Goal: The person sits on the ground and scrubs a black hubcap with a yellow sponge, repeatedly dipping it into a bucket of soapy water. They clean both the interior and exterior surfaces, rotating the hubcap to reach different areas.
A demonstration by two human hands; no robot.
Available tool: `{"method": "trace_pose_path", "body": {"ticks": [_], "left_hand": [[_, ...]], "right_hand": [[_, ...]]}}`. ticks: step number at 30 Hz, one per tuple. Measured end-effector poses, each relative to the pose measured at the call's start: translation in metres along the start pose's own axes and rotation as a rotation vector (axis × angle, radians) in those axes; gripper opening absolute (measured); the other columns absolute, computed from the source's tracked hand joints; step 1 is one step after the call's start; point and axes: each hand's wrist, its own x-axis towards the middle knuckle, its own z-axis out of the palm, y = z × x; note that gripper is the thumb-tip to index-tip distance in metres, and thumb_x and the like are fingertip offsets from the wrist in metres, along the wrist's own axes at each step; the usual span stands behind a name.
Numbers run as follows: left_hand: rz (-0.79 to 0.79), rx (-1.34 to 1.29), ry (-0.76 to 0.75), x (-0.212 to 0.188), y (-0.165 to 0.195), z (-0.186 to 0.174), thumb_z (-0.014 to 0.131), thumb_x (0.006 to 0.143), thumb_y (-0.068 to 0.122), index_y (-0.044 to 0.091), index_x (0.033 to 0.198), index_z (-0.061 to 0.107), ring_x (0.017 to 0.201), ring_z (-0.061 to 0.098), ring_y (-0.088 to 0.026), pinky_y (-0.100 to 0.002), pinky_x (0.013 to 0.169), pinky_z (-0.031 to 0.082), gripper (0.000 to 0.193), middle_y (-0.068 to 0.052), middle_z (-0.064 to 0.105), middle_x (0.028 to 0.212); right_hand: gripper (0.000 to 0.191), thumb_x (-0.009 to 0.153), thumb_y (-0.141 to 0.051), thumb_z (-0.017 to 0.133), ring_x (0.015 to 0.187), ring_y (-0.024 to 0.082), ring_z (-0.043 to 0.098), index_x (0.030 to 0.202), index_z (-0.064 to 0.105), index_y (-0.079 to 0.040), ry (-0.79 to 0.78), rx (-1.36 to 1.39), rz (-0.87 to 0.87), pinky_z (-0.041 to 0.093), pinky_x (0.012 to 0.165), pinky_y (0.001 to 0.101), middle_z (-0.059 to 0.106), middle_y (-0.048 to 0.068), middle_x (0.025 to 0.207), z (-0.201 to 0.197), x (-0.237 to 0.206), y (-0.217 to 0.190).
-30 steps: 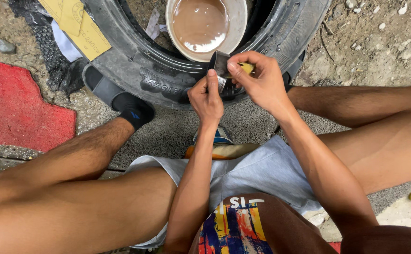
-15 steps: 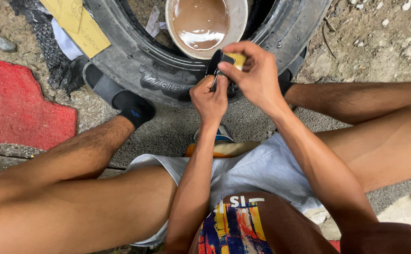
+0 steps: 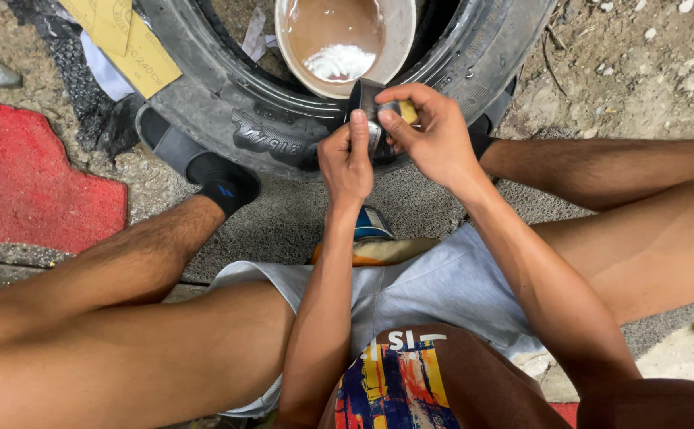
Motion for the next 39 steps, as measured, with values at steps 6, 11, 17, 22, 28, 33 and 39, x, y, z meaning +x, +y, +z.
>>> {"method": "trace_pose_path", "body": {"ticks": [6, 11, 17, 22, 28, 33, 39], "left_hand": [[0.070, 0.022, 0.031, -0.001, -0.002, 0.001, 0.044, 0.111, 0.044, 0.000, 0.070, 0.054, 0.054, 0.042, -0.010, -0.036, 0.053, 0.032, 0.062, -0.004, 0.047, 0.056], [0.075, 0.040, 0.085, 0.000, -0.003, 0.005, 0.043, 0.111, 0.041, -0.001, 0.068, 0.054, 0.051, 0.041, -0.010, -0.036, 0.051, 0.030, 0.061, -0.004, 0.046, 0.053], [0.140, 0.008, 0.125, 0.000, -0.006, 0.006, 0.046, 0.112, 0.032, -0.001, 0.066, 0.050, 0.050, 0.040, -0.011, -0.035, 0.050, 0.027, 0.057, -0.005, 0.044, 0.053], [0.140, 0.025, 0.144, -0.001, -0.004, 0.006, 0.048, 0.112, 0.026, -0.003, 0.066, 0.046, 0.050, 0.035, -0.013, -0.036, 0.051, 0.026, 0.055, -0.006, 0.040, 0.054], [0.196, -0.001, 0.164, -0.003, -0.002, 0.006, 0.048, 0.110, 0.023, -0.003, 0.066, 0.048, 0.048, 0.038, -0.012, -0.036, 0.050, 0.027, 0.051, -0.006, 0.043, 0.054], [0.163, 0.003, 0.224, -0.006, -0.004, 0.012, 0.047, 0.112, 0.024, -0.003, 0.064, 0.043, 0.049, 0.034, -0.013, -0.037, 0.051, 0.024, 0.055, -0.008, 0.039, 0.052], [0.063, 0.065, 0.214, -0.006, -0.002, 0.017, 0.044, 0.113, 0.029, -0.004, 0.070, 0.047, 0.054, 0.035, -0.018, -0.040, 0.053, 0.030, 0.054, -0.014, 0.043, 0.057]], "right_hand": [[0.018, 0.099, -0.006, 0.073, 0.066, 0.004, 0.063, 0.112, 0.063, 0.000, 0.050, 0.021, -0.004, 0.052, 0.056, 0.0207, 0.067, 0.001, 0.083, 0.004, 0.008, 0.005], [0.010, 0.102, -0.008, 0.072, 0.062, 0.005, 0.063, 0.107, 0.068, 0.000, 0.107, 0.011, 0.037, 0.051, 0.052, 0.0210, 0.068, 0.001, 0.079, 0.006, 0.012, 0.005], [0.011, 0.098, -0.007, 0.075, 0.060, 0.004, 0.060, 0.103, 0.068, -0.001, 0.054, 0.001, 0.053, 0.048, 0.049, 0.0201, 0.068, 0.000, 0.076, 0.008, 0.006, 0.007], [0.009, 0.098, -0.004, 0.076, 0.058, 0.003, 0.055, 0.101, 0.068, -0.002, 0.089, 0.120, 0.060, 0.043, 0.049, 0.0200, 0.065, -0.002, 0.076, 0.007, 0.008, 0.015], [0.009, 0.099, -0.002, 0.075, 0.060, 0.001, 0.050, 0.098, 0.066, -0.003, 0.084, 0.102, -0.001, 0.038, 0.051, 0.0204, 0.061, -0.005, 0.074, 0.009, 0.008, 0.015], [0.010, 0.102, 0.001, 0.074, 0.076, 0.000, 0.051, 0.098, 0.066, -0.003, 0.065, 0.004, -0.145, 0.041, 0.065, 0.0199, 0.061, -0.004, 0.085, 0.013, 0.008, 0.016], [0.009, 0.100, -0.001, 0.074, 0.075, 0.001, 0.052, 0.097, 0.066, -0.003, 0.132, 0.051, -0.118, 0.042, 0.064, 0.0209, 0.064, -0.005, 0.085, 0.020, 0.007, 0.026]]}}
